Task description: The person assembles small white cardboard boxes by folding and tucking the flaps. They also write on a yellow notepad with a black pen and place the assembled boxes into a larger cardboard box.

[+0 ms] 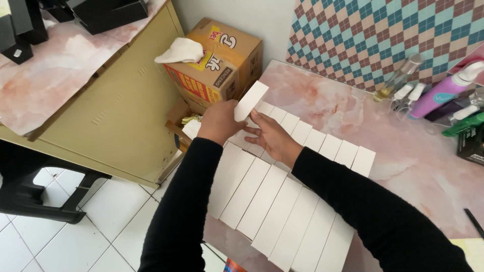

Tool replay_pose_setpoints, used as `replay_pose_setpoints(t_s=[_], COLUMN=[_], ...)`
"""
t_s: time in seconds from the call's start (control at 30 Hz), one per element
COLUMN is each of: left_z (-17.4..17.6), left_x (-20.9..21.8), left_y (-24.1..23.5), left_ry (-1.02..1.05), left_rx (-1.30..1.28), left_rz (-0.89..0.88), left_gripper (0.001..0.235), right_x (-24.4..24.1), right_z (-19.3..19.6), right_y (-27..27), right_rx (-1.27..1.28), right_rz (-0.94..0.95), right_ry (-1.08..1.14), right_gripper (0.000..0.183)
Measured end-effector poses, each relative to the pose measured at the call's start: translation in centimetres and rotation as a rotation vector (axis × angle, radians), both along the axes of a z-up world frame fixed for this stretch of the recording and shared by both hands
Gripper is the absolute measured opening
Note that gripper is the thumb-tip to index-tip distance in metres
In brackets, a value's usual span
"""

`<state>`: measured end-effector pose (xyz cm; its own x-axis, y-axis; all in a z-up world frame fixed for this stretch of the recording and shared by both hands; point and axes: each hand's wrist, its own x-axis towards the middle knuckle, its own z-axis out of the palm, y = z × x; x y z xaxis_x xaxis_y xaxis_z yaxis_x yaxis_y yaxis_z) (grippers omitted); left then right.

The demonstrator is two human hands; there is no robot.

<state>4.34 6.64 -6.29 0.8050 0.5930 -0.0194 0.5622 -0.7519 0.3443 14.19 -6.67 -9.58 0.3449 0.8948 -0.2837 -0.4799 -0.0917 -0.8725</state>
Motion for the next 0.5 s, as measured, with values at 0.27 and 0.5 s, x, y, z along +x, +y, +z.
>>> replay_pose_setpoints(t_s=[0.27, 0.5], left_z=[0.3, 0.0], left_x=[-1.2, -1.6], left_y=[-0.3, -0.3], left_ry=[0.074, 0.116], left_rx=[-0.07, -0.068], left_rz=[0.033, 0.03], left_gripper=[0.065, 0.065], right_x=[-2.2, -2.7], right_z=[2.9, 2.8], right_y=[-1.2, -1.8], right_rx=[-0.055, -0.096], right_rz=[0.056, 0.068], right_ry=[-0.005, -0.035], right_gripper=[0.085, 0.083])
